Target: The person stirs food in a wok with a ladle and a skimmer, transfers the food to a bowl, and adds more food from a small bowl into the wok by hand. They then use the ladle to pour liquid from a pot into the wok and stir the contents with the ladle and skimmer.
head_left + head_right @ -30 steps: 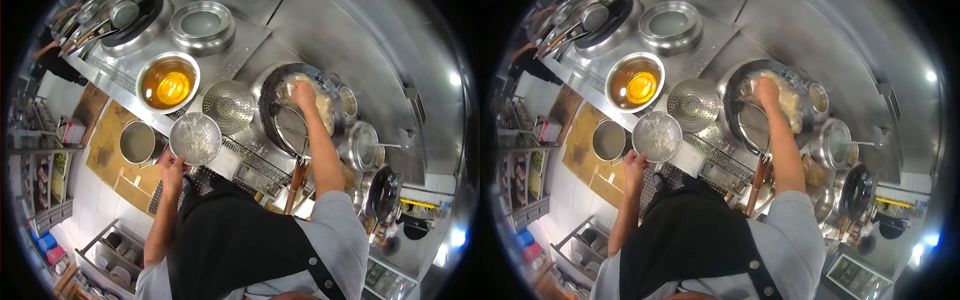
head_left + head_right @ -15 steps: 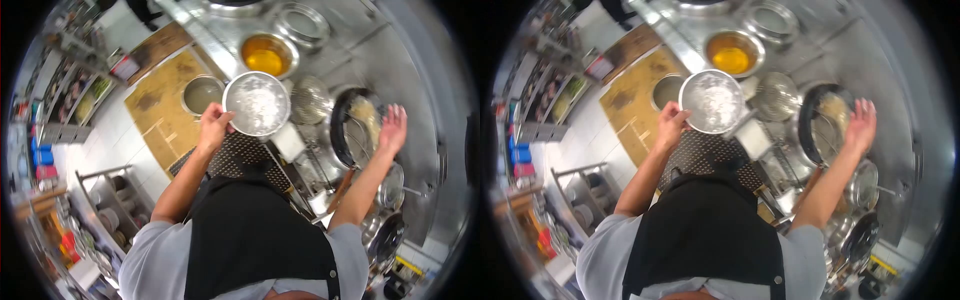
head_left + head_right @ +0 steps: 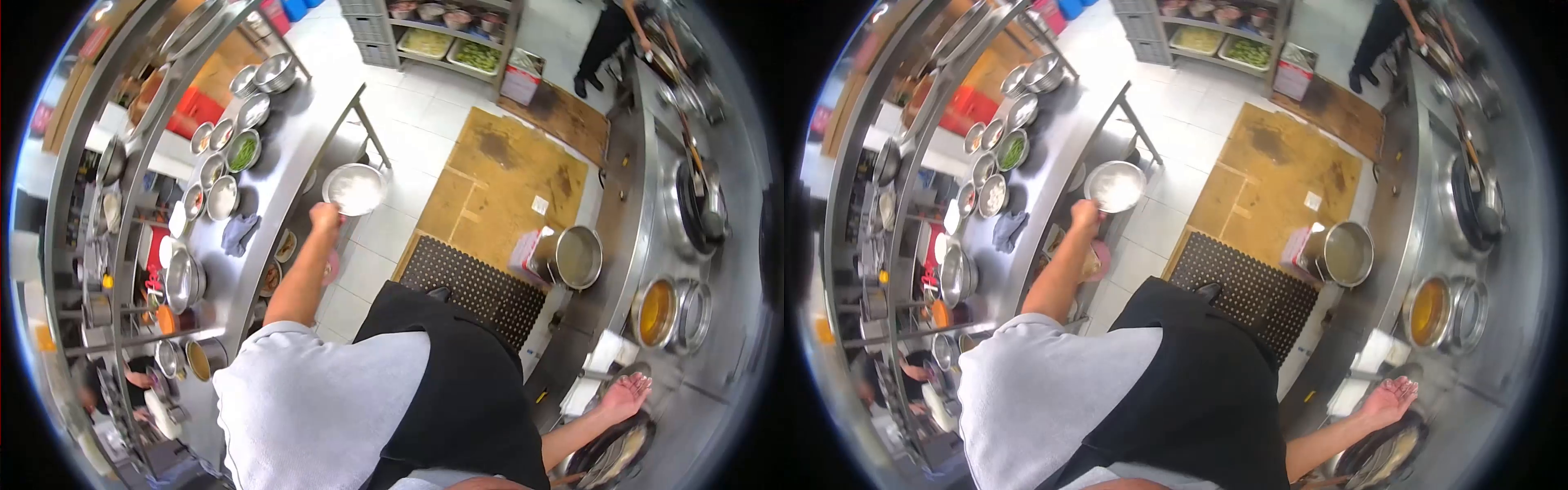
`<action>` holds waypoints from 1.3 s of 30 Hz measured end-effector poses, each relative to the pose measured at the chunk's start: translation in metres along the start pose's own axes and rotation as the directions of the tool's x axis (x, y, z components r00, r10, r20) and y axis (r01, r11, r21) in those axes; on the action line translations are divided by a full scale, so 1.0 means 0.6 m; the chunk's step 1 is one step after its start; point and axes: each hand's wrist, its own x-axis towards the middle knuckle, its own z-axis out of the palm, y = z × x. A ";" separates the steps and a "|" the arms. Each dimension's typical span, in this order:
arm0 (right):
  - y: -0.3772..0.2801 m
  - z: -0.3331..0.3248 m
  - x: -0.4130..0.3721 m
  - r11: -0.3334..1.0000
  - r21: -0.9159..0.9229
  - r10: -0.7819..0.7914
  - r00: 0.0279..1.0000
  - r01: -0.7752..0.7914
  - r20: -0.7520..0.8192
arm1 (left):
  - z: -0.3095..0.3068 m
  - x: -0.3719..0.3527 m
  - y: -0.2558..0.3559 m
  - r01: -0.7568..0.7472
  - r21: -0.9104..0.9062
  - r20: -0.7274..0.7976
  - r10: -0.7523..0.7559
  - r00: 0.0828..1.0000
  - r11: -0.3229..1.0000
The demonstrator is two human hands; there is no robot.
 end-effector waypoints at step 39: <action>-0.283 -0.275 -0.978 0.551 -0.250 -0.636 0.208 0.796 -0.743 | 0.194 -1.206 -0.734 -0.926 0.288 -0.037 -0.963 -0.267 0.245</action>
